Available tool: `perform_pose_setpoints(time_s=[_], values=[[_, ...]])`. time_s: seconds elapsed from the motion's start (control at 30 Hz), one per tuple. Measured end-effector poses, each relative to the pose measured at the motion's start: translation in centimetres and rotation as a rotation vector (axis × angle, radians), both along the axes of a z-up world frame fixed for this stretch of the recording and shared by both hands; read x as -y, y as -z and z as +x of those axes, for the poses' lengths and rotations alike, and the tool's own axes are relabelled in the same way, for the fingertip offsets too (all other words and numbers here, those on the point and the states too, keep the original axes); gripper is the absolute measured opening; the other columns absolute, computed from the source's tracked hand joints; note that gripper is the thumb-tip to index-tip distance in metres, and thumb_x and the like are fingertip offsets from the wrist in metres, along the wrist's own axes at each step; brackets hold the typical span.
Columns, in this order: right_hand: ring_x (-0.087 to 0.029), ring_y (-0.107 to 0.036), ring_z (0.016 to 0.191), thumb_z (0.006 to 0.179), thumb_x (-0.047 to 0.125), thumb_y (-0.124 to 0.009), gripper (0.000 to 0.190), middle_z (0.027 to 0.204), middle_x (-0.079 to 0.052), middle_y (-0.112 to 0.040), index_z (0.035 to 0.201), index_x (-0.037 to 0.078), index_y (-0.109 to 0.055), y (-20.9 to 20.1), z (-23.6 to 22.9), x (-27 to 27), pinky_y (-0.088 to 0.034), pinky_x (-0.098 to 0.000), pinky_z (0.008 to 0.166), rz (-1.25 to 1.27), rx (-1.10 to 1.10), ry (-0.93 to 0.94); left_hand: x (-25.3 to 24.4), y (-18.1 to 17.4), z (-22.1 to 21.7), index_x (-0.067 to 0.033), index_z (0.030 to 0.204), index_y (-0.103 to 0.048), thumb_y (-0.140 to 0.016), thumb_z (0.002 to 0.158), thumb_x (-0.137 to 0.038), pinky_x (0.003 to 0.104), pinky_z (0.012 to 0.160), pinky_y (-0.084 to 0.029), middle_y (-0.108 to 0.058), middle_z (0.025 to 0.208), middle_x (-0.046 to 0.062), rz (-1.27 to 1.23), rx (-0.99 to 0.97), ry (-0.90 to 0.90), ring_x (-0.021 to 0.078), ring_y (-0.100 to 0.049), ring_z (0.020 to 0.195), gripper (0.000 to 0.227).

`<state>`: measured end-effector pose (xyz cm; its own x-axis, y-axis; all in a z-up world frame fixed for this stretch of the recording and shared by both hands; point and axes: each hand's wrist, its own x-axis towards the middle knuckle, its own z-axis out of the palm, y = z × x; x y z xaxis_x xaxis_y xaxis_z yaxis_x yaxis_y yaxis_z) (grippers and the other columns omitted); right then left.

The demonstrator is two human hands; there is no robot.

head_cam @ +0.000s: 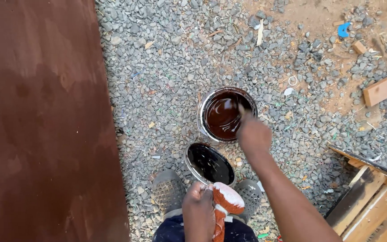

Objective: Mixing paint in a small container and applying it to a board using a sponge applicator.

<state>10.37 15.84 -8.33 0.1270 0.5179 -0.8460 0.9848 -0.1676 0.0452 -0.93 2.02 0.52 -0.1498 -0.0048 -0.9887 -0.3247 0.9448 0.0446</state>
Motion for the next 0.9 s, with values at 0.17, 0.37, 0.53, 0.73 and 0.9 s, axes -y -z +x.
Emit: perform_pose_setpoints(time_s=[0.17,0.37,0.53,0.73,0.9], values=[[-0.013,-0.056,0.047,0.108,0.0,-0.036,0.039,0.087,-0.003,-0.073,0.138,0.014,-0.057,0.6,1.7,0.4,-0.039,-0.0221,0.035,0.128,0.096,0.035,0.5,0.1,0.4,-0.0117,0.145,-0.035,-0.054,0.104,-0.018,0.039,0.116,-0.03,-0.038,0.15,0.005,-0.014,0.002,0.031,0.0228,-0.037,0.139,0.046],[-0.007,-0.045,0.04,0.111,0.021,-0.043,0.033,0.148,-0.001,-0.061,0.13,0.02,-0.07,-3.1,-0.9,-1.1,-0.047,-0.0252,0.043,-0.084,-0.232,0.201,0.2,0.1,-0.2,-0.012,0.159,-0.034,-0.053,0.103,-0.02,0.036,0.126,-0.032,-0.036,0.168,0.002,-0.045,-0.01,0.034,0.0219,-0.037,0.155,0.059],[-0.019,-0.059,0.073,0.11,0.008,-0.039,0.03,0.103,0.002,-0.064,0.12,0.022,-0.063,-0.8,0.5,-1.8,-0.036,-0.0252,0.035,0.269,-0.054,0.084,-0.2,0.2,-0.5,-0.0124,0.159,-0.033,-0.053,0.103,-0.022,0.036,0.126,-0.032,-0.034,0.169,0.001,-0.041,0.011,0.038,0.0227,-0.036,0.156,0.06],[-0.022,-0.074,0.108,0.1,-0.004,-0.037,0.052,0.141,0.011,-0.065,0.123,0.028,-0.071,-2.2,-1.3,-2.2,-0.029,-0.0245,0.034,0.313,-0.278,0.109,-0.5,0.1,-1.2,-0.0142,0.159,-0.035,-0.053,0.102,-0.022,0.038,0.125,-0.033,-0.036,0.168,0.001,-0.032,-0.001,0.07,0.0228,-0.037,0.155,0.061],[-0.02,-0.074,0.108,0.095,-0.01,-0.039,0.057,0.141,0.01,-0.066,0.123,0.028,-0.071,-2.2,-1.3,-1.7,-0.034,-0.022,0.034,0.303,-0.262,0.053,0.0,-0.1,-1.1,-0.0139,0.159,-0.035,-0.054,0.101,-0.023,0.039,0.126,-0.032,-0.036,0.168,0.001,-0.034,0.008,0.062,0.0233,-0.036,0.155,0.061]])
